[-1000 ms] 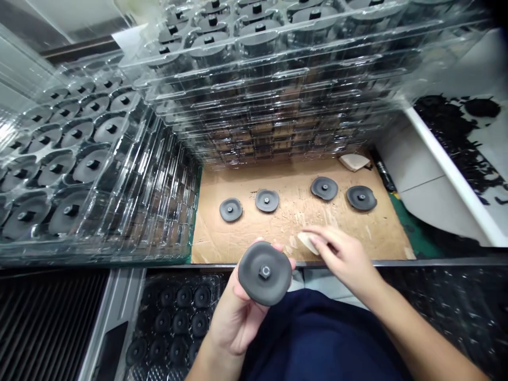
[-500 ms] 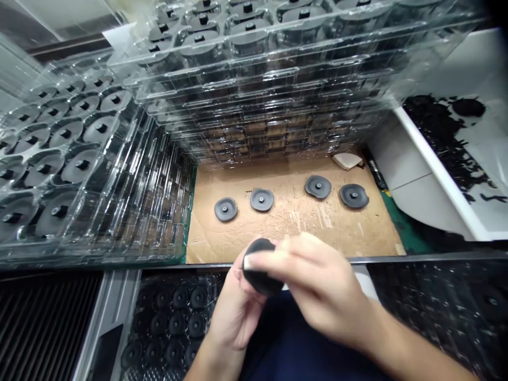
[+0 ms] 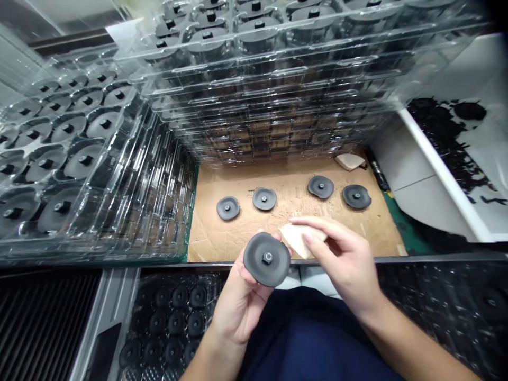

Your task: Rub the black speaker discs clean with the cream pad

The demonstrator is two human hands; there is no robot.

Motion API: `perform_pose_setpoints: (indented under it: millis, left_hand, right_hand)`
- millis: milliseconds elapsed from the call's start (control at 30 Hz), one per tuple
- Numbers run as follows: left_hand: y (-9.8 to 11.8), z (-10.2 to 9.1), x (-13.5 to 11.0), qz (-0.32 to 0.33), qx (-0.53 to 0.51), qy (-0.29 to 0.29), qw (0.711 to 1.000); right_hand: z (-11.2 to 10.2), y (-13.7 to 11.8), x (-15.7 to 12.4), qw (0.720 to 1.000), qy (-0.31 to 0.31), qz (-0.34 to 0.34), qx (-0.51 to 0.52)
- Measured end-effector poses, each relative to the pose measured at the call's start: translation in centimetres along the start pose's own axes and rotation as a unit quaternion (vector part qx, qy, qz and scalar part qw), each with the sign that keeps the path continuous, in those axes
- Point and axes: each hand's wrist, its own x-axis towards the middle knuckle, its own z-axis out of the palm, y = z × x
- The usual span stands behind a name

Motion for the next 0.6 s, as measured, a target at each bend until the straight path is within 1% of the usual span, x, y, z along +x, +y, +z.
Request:
perform_pose_setpoints:
  millis: [33,67,100,133,167,200,233,267,300,367,400,433,500,533,567,600]
  left_hand:
    - [0.0,0.2,0.1,0.008,0.012,-0.002,1.000]
    - [0.1,0.3,0.1,0.014,0.022,-0.001,1.000]
    - [0.1,0.3,0.2,0.015,0.033,0.002,0.999]
    - [0.2,0.2,0.2,0.015,0.041,0.007,0.999]
    - [0.2,0.1,0.2,0.018,0.044,0.012,0.999]
    - [0.2,0.0,0.2,0.025,0.046,0.014,0.999]
    - [0.2,-0.1,0.2,0.031,0.046,0.010,0.998]
    - [0.2,0.0,0.3,0.034,0.047,0.002,0.998]
    - [0.1,0.1,0.3,0.031,0.047,-0.008,0.998]
    - [0.1,0.5,0.2,0.015,0.049,-0.027,0.998]
    - [0.1,0.7,0.2,0.011,0.048,-0.034,0.998]
    - [0.2,0.8,0.2,0.011,0.044,-0.040,0.998]
    - [0.5,0.9,0.1,0.010,0.033,-0.056,0.998]
    - [0.7,0.8,0.1,0.007,0.028,-0.061,0.998]
    - [0.8,0.8,0.1,0.001,0.026,-0.065,0.998]
    - [0.8,0.8,0.2,-0.007,0.026,-0.066,0.997]
  right_hand:
    - [-0.2,-1.6,0.2,0.998,0.027,-0.056,0.012]
    - [-0.3,-2.9,0.4,0.993,0.022,-0.118,0.016]
    - [-0.5,-4.0,0.5,0.987,-0.003,-0.163,0.017]
    - [-0.6,-4.7,0.6,0.981,-0.052,-0.187,0.019]
    - [-0.8,-5.2,0.7,0.976,-0.111,-0.185,0.019]
    - [-0.8,-5.4,0.8,0.972,-0.163,-0.167,0.019]
    - [-0.8,-5.5,0.9,0.970,-0.195,-0.148,0.014]
    - [-0.8,-5.4,1.1,0.970,-0.196,-0.141,0.008]
    - [-0.6,-5.3,1.3,0.975,-0.162,-0.150,-0.003]
    - [-0.3,-5.2,1.4,0.978,-0.071,-0.194,-0.031]
    - [-0.3,-5.1,1.4,0.975,-0.052,-0.215,-0.032]
    - [-0.4,-5.1,1.3,0.971,-0.062,-0.228,-0.023]
    - [-1.4,-5.0,0.7,0.967,-0.136,-0.214,0.001]
    - [-2.1,-4.9,0.4,0.968,-0.167,-0.188,0.005]
    - [-2.8,-4.8,0.0,0.971,-0.179,-0.159,-0.006]
    - [-3.5,-4.7,-0.2,0.975,-0.175,-0.133,-0.031]
